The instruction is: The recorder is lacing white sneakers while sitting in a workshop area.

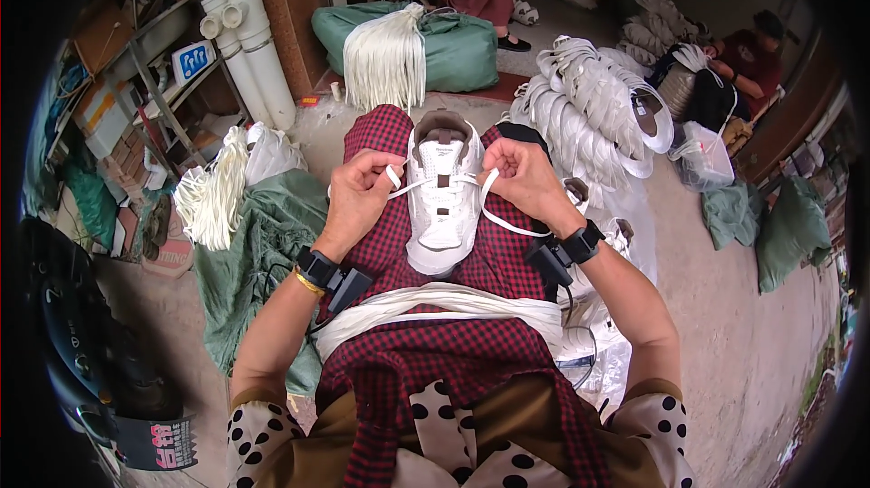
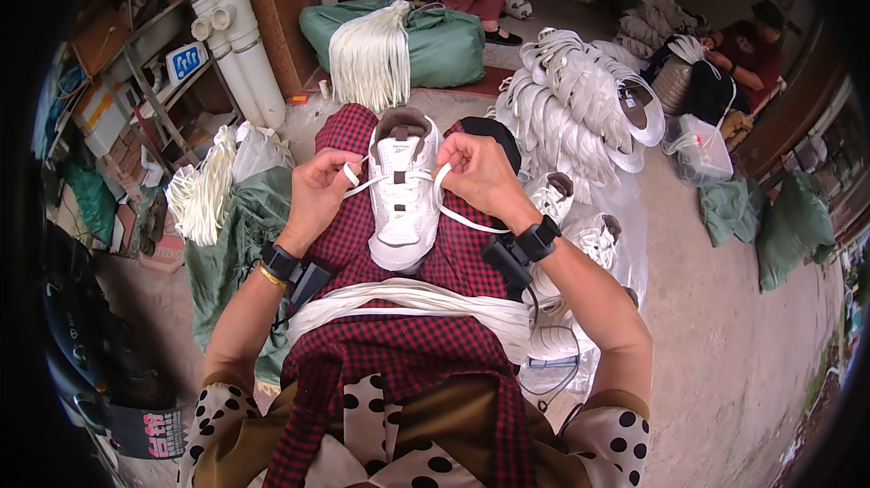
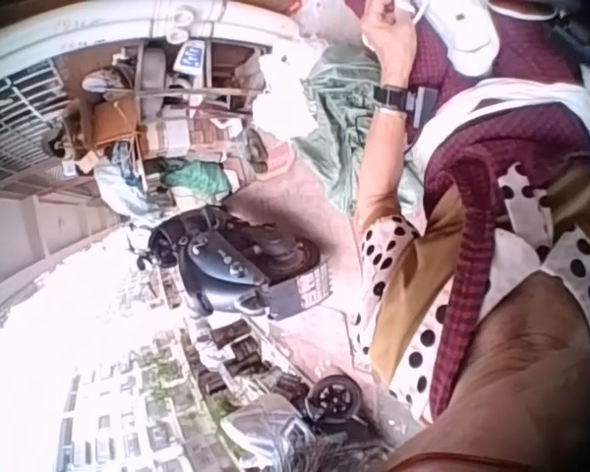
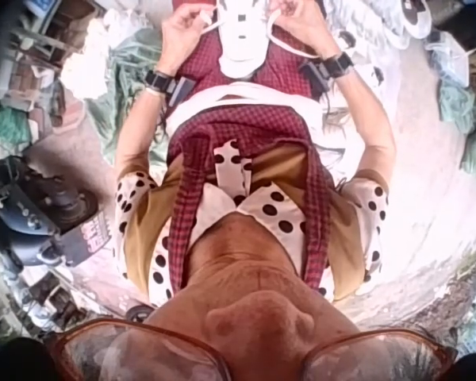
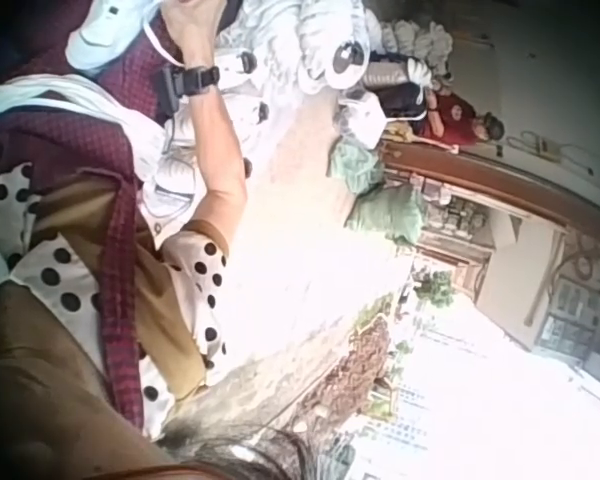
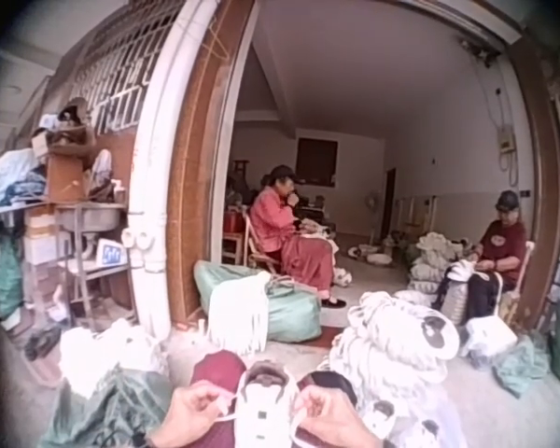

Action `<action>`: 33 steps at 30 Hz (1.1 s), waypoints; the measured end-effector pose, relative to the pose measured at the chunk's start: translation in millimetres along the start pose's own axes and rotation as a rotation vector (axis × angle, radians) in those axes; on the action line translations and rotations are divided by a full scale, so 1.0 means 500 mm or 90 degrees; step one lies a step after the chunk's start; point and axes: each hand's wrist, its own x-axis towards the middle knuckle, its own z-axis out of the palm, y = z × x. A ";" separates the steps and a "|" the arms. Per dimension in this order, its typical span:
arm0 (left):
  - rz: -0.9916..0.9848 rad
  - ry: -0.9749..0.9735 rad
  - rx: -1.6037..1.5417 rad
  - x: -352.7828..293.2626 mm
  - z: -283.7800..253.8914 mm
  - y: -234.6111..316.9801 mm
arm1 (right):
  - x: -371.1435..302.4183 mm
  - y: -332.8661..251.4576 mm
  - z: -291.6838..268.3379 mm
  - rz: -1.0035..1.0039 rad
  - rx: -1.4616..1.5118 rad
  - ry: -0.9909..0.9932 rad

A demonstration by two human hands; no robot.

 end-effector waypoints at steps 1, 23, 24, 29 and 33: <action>0.004 0.001 -0.007 -0.001 0.001 0.000 | 0.003 0.002 -0.001 0.006 -0.007 -0.008; -0.002 0.017 0.000 -0.006 0.003 -0.002 | 0.036 -0.024 -0.001 0.145 0.025 -0.102; 0.001 0.019 0.000 -0.007 0.003 -0.003 | 0.036 -0.028 0.000 0.145 0.024 -0.104; -0.001 0.021 -0.012 -0.010 0.001 -0.005 | 0.029 -0.036 0.011 0.142 0.069 -0.051; -0.015 0.022 -0.007 -0.010 0.004 -0.005 | 0.025 -0.028 0.023 0.125 0.032 -0.031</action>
